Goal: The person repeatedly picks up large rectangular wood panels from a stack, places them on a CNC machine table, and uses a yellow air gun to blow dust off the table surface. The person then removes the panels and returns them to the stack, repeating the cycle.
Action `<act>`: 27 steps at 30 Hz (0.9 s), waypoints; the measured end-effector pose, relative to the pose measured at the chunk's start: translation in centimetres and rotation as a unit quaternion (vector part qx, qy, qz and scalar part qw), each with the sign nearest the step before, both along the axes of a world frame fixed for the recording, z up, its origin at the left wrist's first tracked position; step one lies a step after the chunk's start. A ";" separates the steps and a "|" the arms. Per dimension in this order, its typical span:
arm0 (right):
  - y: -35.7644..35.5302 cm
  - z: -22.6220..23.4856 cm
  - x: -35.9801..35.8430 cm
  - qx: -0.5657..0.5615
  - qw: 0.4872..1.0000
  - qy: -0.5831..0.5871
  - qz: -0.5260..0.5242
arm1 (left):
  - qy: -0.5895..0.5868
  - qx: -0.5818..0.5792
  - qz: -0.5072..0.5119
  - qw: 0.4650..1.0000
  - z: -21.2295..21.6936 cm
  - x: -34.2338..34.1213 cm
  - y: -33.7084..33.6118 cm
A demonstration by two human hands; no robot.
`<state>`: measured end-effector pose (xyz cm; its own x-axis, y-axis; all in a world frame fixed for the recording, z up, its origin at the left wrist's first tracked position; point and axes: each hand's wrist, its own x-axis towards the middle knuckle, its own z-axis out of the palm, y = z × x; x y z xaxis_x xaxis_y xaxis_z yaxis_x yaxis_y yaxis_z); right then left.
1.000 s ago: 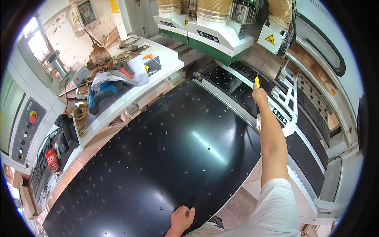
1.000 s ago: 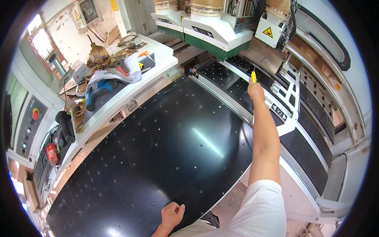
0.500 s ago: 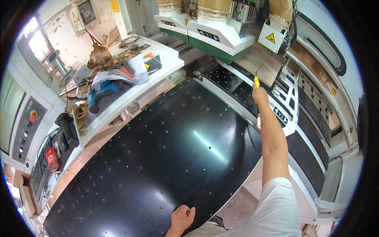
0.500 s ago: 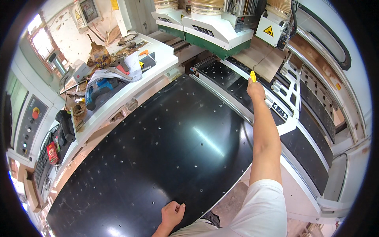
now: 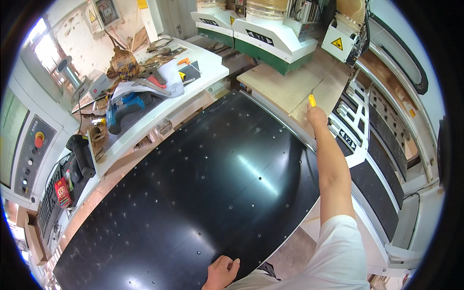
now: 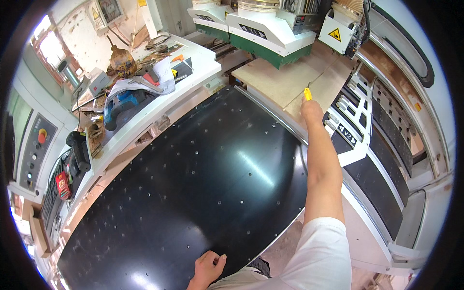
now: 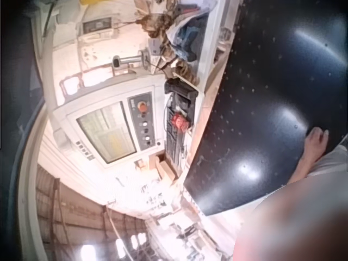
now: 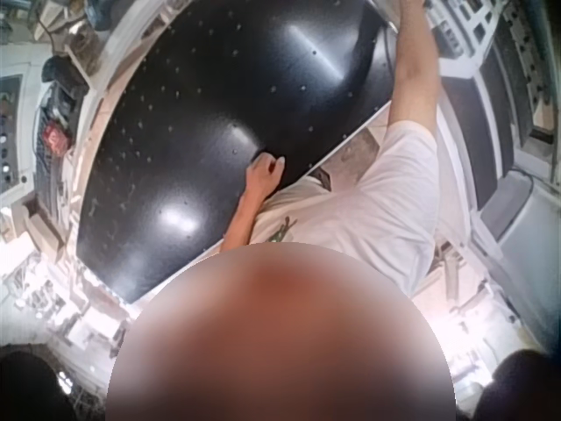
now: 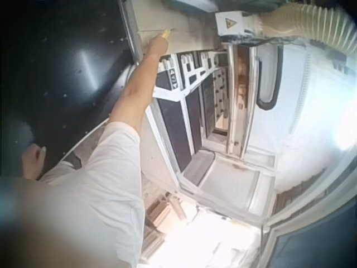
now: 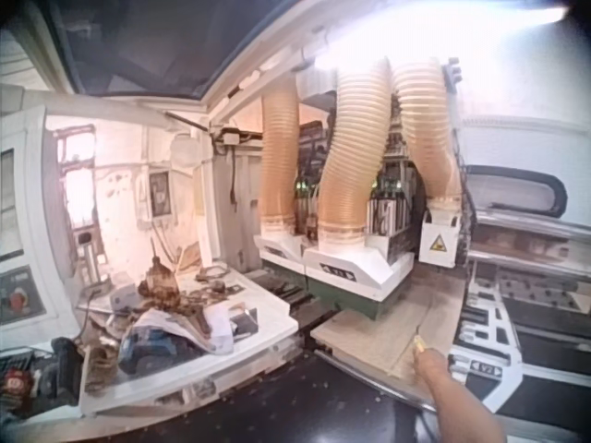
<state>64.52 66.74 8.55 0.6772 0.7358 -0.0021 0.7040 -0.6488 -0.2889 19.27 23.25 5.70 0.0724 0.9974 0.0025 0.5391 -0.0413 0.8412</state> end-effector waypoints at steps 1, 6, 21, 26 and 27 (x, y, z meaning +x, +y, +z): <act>0.0 0.0 -0.1 -0.006 1.000 0.023 -0.005 | 0.001 0.002 0.003 1.000 0.4 0.0 0.1; 0.0 -0.2 -0.8 0.006 1.000 0.018 -0.012 | 0.017 0.027 0.006 0.999 2.0 -0.1 0.7; 0.6 -0.8 -0.9 0.018 1.000 -0.013 -0.006 | 0.009 0.042 0.025 0.999 5.0 0.9 1.1; 0.1 -1.0 -0.2 0.031 0.999 0.003 -0.011 | 0.019 0.035 0.013 0.999 5.0 0.8 1.2; 0.0 -1.1 -0.1 0.040 0.999 -0.008 -0.012 | 0.012 0.033 0.022 0.999 5.1 0.8 1.2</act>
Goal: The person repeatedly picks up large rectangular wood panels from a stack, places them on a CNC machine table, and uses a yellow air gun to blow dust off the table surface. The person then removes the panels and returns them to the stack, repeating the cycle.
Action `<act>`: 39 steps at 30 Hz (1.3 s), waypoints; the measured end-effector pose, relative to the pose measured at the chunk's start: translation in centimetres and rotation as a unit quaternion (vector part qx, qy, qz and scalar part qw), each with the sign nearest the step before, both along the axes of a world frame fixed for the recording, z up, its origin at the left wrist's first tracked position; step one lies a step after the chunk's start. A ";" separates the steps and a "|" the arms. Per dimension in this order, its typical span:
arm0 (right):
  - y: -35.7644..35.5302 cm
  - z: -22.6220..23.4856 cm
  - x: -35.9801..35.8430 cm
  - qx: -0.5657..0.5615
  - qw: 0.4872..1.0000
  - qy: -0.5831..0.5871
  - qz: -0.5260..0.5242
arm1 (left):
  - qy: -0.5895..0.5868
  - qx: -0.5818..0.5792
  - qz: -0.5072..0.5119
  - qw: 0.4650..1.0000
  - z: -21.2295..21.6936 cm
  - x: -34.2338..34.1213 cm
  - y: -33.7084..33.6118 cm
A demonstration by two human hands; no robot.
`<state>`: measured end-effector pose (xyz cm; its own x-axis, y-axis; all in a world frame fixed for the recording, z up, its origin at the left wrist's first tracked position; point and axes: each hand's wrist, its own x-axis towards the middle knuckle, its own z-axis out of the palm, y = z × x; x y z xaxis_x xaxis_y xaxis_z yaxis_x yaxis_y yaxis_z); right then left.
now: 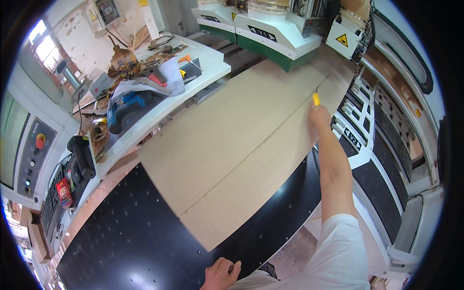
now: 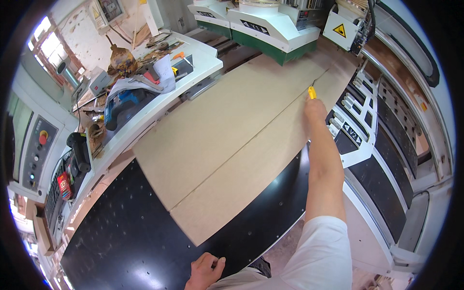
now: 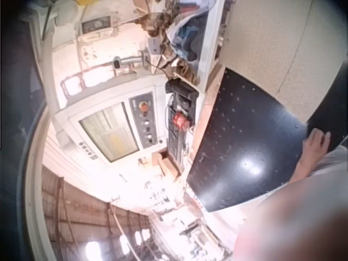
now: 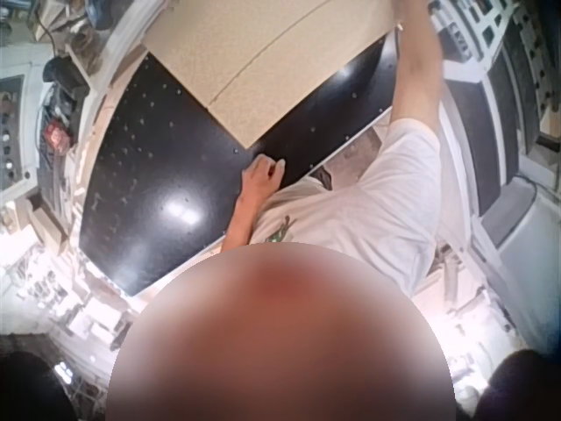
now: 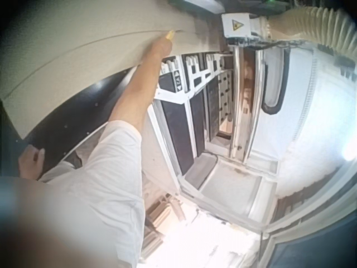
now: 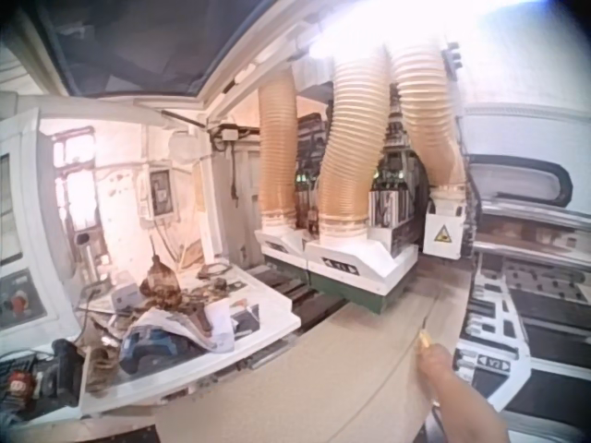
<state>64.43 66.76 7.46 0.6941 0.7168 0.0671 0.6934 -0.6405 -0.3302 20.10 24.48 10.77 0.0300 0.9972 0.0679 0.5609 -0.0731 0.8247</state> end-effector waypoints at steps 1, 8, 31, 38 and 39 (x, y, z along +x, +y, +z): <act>-0.1 -0.1 0.1 -0.004 1.000 0.003 0.001 | 0.006 0.000 -0.006 1.000 0.1 0.0 0.0; -0.3 -0.4 -0.2 -0.011 1.000 -0.002 0.025 | 0.025 0.002 -0.016 1.000 0.1 -0.6 -0.1; -1.5 -0.1 -0.7 -0.027 1.000 -0.007 0.004 | 0.030 -0.031 -0.016 0.999 -1.1 -0.9 -1.1; -1.4 0.0 -0.9 -0.021 1.000 0.006 0.005 | 0.031 -0.014 -0.014 0.999 -0.8 -0.9 -1.0; -1.4 0.0 -1.0 -0.022 1.000 0.010 0.003 | 0.029 -0.012 -0.012 0.999 -0.8 -0.9 -1.0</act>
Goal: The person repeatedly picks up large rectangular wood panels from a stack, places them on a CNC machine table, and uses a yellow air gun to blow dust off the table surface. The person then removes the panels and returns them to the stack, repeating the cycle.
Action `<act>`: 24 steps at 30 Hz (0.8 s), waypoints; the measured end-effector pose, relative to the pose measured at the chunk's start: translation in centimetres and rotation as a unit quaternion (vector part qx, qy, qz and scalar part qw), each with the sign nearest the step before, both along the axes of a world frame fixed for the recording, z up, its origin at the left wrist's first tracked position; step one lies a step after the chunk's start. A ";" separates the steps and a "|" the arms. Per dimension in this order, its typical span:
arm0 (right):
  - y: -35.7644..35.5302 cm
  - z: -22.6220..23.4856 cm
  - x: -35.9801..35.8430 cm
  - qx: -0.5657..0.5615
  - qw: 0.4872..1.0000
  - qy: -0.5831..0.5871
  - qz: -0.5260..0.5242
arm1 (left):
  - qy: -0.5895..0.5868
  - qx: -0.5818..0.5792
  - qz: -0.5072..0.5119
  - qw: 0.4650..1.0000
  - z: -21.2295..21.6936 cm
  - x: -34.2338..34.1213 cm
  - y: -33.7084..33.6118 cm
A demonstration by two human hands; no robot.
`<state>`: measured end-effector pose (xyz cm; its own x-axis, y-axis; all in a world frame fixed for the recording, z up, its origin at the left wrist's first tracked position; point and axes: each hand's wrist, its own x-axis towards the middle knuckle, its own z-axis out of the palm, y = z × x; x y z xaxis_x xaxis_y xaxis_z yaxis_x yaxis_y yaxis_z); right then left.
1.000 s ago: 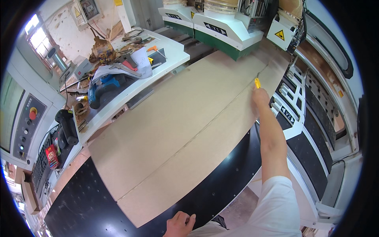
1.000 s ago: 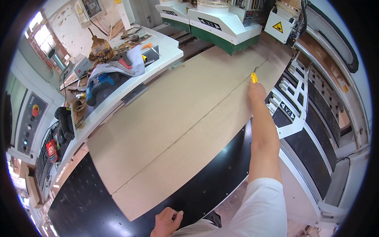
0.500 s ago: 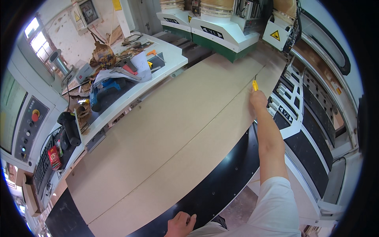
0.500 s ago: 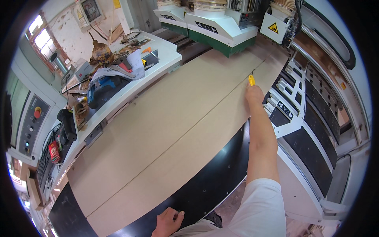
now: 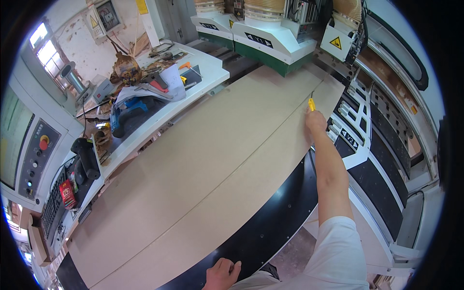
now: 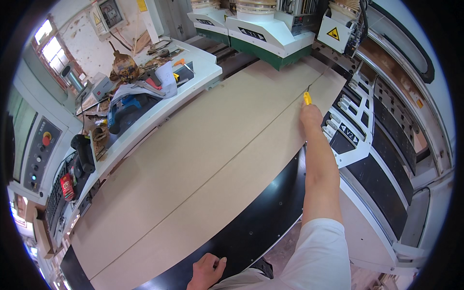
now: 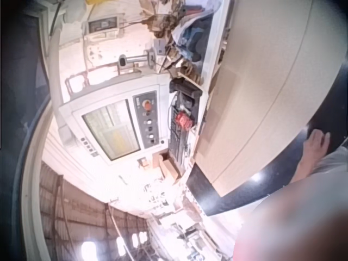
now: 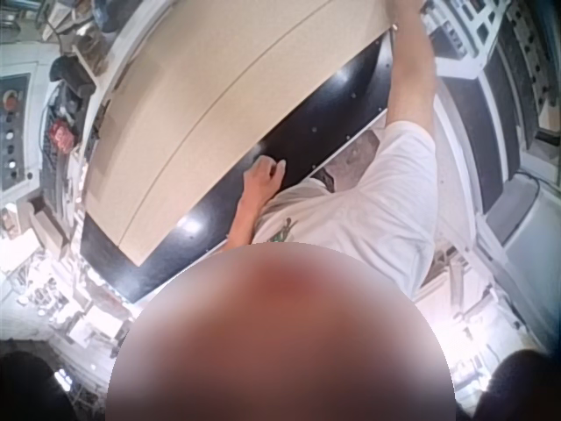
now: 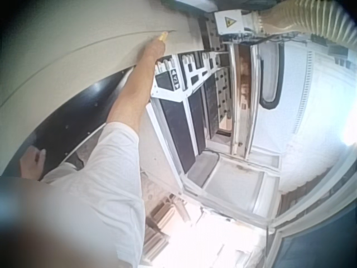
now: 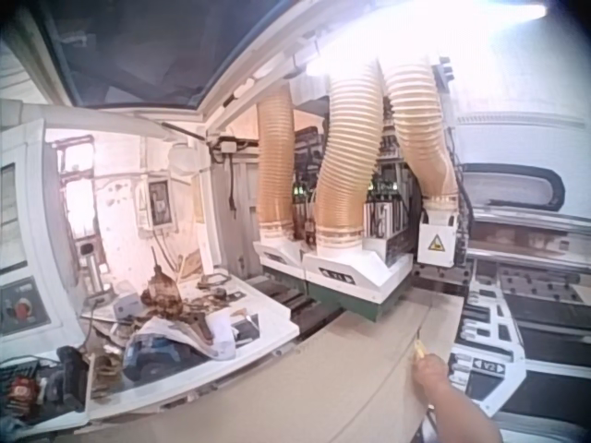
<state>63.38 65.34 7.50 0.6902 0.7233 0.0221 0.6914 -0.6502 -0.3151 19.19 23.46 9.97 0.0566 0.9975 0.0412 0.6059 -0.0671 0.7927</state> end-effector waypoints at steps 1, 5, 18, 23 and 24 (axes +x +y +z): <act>0.0 0.1 -0.1 0.000 1.000 0.002 -0.001 | 0.004 -0.005 -0.006 1.000 -0.1 -0.1 -0.1; -0.4 0.3 -0.5 -0.001 1.000 0.002 -0.003 | 0.032 0.020 -0.023 0.999 -0.9 -0.4 -0.2; -10.0 -0.9 1.9 0.116 0.982 0.137 -0.059 | 0.191 0.088 0.089 0.974 -3.0 -7.7 5.0; -22.4 -3.2 5.2 0.329 0.889 0.256 -0.187 | 0.271 0.044 0.126 0.953 -2.7 -11.4 6.8; -24.7 -3.5 5.1 0.394 0.841 0.288 -0.236 | 0.288 0.027 0.127 0.949 -2.7 -12.0 6.9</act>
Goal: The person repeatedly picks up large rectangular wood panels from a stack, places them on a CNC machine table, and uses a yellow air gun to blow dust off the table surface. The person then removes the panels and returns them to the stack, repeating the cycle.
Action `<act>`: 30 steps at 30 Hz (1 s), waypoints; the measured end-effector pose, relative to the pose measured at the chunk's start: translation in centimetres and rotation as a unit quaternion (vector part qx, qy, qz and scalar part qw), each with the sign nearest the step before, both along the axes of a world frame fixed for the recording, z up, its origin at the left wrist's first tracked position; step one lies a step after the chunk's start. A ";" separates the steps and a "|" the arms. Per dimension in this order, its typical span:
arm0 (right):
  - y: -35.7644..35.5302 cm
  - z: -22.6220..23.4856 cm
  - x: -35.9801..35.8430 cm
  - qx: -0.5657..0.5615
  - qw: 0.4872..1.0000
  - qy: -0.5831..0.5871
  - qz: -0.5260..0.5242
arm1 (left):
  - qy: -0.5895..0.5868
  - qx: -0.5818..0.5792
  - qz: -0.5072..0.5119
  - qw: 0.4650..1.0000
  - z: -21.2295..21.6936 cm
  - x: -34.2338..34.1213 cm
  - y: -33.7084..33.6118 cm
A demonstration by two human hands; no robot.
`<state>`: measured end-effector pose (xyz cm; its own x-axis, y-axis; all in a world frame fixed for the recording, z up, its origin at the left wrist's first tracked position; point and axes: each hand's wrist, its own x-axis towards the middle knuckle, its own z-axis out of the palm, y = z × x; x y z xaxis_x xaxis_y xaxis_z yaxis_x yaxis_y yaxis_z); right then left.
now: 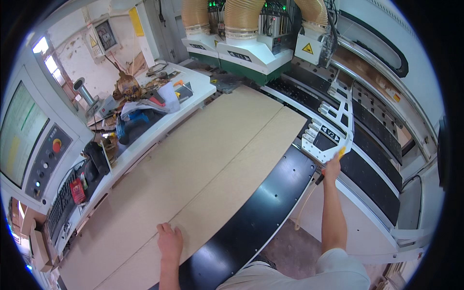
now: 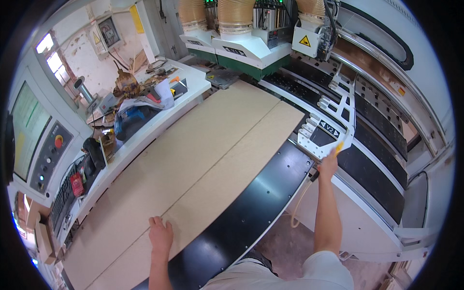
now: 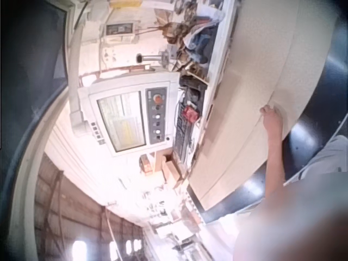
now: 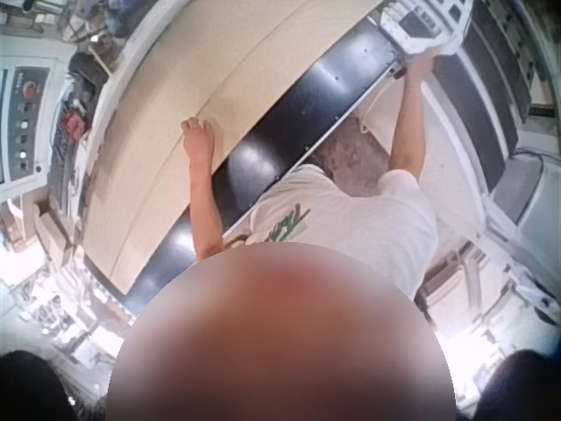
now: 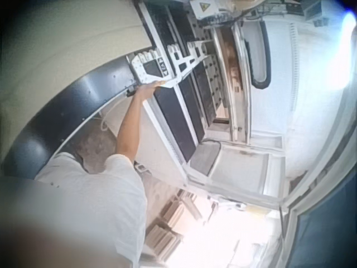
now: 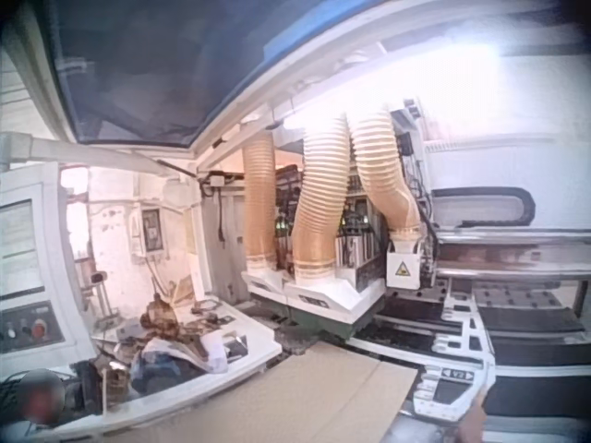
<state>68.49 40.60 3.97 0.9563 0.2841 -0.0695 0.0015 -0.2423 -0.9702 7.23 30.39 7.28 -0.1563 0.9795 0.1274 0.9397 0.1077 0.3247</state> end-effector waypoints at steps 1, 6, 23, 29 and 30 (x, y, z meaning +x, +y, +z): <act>-2.7 -0.5 -0.6 0.008 1.000 -0.017 0.006 | 0.015 -0.022 0.011 1.000 -0.1 -0.4 -0.1; -12.2 -5.1 -8.3 0.006 0.997 -0.057 0.056 | 0.068 -0.089 0.045 0.993 -0.5 -2.5 -0.6; -16.5 -13.3 -15.3 -0.154 0.943 -0.171 0.239 | 0.072 -0.101 0.038 0.992 -2.0 -8.4 -5.0; -3.1 -1.0 -10.9 -0.039 0.810 -0.518 0.271 | 0.017 -0.122 0.055 0.991 0.2 -6.3 -10.4; -1.2 -0.2 -11.4 -0.090 0.812 -0.501 0.286 | -0.003 -0.123 0.062 0.990 0.2 -6.0 -12.0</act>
